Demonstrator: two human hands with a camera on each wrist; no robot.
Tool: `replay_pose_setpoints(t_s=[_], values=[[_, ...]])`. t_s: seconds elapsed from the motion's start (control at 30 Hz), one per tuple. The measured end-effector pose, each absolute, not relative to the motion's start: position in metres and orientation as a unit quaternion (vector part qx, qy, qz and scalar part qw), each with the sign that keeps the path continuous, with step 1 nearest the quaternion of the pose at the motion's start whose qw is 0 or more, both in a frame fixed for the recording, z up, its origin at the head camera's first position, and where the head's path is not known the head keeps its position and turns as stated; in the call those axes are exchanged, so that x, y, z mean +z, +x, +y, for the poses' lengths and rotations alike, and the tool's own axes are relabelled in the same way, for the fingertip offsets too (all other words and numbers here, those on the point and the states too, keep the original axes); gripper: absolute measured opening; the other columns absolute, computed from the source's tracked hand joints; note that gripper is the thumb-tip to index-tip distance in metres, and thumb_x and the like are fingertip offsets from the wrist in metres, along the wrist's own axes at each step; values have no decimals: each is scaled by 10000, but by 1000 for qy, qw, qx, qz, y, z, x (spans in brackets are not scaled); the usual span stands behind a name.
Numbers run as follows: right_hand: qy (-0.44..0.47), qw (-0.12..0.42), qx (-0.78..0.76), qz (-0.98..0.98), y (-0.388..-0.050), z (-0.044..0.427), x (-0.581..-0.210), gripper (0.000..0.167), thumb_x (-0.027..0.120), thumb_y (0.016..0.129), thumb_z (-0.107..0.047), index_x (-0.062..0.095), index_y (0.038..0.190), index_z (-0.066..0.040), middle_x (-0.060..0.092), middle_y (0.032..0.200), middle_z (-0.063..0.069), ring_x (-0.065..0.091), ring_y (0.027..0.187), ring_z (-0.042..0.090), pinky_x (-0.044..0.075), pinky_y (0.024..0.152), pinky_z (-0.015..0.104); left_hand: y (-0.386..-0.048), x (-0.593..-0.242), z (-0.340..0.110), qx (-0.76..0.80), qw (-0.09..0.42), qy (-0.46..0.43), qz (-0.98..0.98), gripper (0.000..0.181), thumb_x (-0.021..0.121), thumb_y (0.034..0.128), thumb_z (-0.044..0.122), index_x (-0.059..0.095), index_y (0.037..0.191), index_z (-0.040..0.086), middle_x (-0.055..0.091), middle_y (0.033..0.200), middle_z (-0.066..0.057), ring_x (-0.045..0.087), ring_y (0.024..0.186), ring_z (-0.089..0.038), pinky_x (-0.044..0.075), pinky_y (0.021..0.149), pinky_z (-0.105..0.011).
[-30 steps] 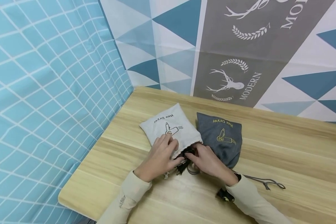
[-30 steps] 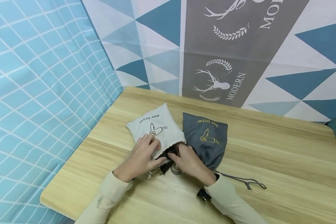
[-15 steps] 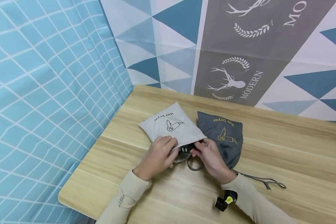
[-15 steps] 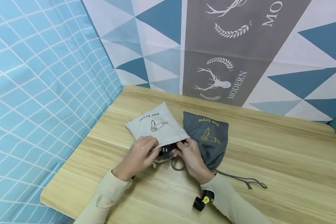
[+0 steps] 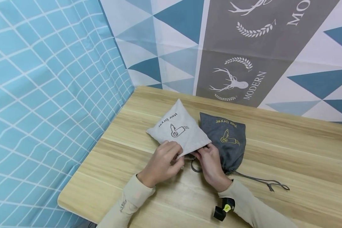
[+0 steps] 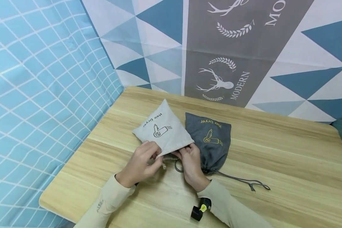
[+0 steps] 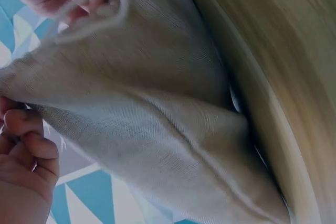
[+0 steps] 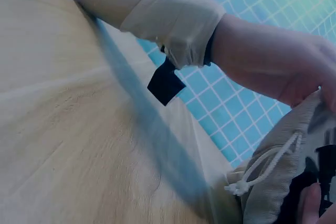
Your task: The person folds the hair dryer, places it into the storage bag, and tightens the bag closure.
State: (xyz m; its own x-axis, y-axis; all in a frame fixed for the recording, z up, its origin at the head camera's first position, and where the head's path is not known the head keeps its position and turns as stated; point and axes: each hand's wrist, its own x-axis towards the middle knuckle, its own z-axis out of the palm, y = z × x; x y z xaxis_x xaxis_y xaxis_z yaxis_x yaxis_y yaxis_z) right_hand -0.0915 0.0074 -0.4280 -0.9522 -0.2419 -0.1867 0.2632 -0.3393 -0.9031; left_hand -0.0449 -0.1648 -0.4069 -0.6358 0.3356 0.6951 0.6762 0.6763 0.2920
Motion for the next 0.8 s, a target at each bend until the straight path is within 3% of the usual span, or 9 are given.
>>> replay_pose_setpoints(t_s=[0.1,0.27,0.37,0.43,0.6,0.7,0.8], values=[[-1,169,-816,553,-92,8,-427,347,452,1035,7,437,1382,6,543,1313,181,619,1139,198,522,942,325,-45,-407,-164,-269,312,-296,-862,80,567,786,74,503,796,121,443,710,39,399,649,-82,337,629,-233],[10,196,-817,543,-95,10,-424,366,463,1033,-2,411,1395,-6,514,1347,175,604,1163,202,507,971,330,-42,-407,-160,-177,301,-281,-894,44,587,826,137,552,839,113,434,770,27,418,678,-147,343,643,-277],[10,201,-815,544,-93,11,-423,383,486,1019,6,404,1393,19,528,1342,192,626,1138,195,519,956,337,-41,-409,-156,-119,291,-258,-914,80,624,832,173,594,872,111,488,867,-22,462,790,-208,362,685,-321],[3,202,-808,553,-92,11,-423,386,508,1005,16,420,1380,43,558,1315,212,646,1101,185,534,925,330,-40,-410,-154,-95,283,-248,-922,107,658,820,190,629,890,114,555,1015,-66,499,940,-250,401,764,-360],[-11,211,-775,595,-89,10,-424,348,524,993,15,500,1340,19,645,1182,108,665,977,123,548,808,259,-39,-413,-150,-81,255,-282,-921,211,710,773,188,693,970,112,551,1383,-113,471,1280,-306,391,1027,-465],[1,208,-765,609,-91,12,-426,263,491,1009,-8,540,1268,1,616,893,18,590,713,77,494,679,232,-38,-413,-149,-103,238,-326,-909,346,693,772,149,709,1111,83,561,1406,-103,472,1328,-269,362,1095,-432],[16,193,-776,600,-94,13,-429,235,446,1027,-22,537,1239,25,580,821,8,575,677,74,488,680,224,-37,-412,-150,-144,223,-351,-898,415,670,755,97,705,1164,41,597,1370,-91,494,1325,-246,361,1108,-389]])
